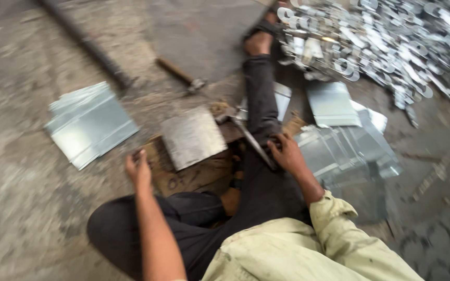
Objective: The person sits on the floor and uses a hammer to flatten and shape metal sheets against a stone block, handling several sheets individually.
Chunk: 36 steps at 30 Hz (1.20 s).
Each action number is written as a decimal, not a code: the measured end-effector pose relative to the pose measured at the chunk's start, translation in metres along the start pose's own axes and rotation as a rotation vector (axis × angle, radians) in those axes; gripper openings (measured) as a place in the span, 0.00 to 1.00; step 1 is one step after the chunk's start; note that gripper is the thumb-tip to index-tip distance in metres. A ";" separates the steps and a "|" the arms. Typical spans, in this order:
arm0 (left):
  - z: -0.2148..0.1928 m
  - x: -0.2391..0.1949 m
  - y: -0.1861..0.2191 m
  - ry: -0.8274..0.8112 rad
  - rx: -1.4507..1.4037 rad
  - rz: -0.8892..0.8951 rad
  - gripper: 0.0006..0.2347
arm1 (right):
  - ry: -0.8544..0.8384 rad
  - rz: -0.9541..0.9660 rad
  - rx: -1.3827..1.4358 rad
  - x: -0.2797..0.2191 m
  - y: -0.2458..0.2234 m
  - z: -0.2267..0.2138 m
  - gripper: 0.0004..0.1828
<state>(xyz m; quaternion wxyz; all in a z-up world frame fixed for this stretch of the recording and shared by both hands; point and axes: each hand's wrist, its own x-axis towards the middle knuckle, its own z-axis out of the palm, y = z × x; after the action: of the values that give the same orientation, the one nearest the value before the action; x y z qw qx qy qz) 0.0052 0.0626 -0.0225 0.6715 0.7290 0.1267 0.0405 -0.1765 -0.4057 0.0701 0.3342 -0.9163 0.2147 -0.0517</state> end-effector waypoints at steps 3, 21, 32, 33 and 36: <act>0.004 -0.025 0.031 -0.116 0.021 -0.016 0.08 | 0.149 0.196 0.015 -0.008 0.062 -0.008 0.22; 0.055 -0.142 0.105 -0.634 0.598 -0.132 0.15 | -0.132 0.851 -0.358 -0.010 0.206 -0.048 0.50; 0.059 -0.140 0.082 -0.563 0.513 -0.111 0.13 | -0.326 0.348 -0.184 -0.025 0.203 -0.026 0.35; 0.059 -0.139 0.079 -0.561 0.502 -0.115 0.13 | -0.225 0.299 -0.147 -0.025 0.197 -0.028 0.34; 0.054 -0.131 0.060 -0.543 0.323 -0.123 0.12 | 0.047 0.137 -0.079 -0.024 0.160 -0.041 0.26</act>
<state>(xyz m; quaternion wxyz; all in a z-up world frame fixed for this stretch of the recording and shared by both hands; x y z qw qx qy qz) -0.1012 -0.0245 0.0460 0.5576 0.8013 -0.0085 -0.2168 -0.2657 -0.5292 0.0014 0.2954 -0.9105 0.2865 -0.0420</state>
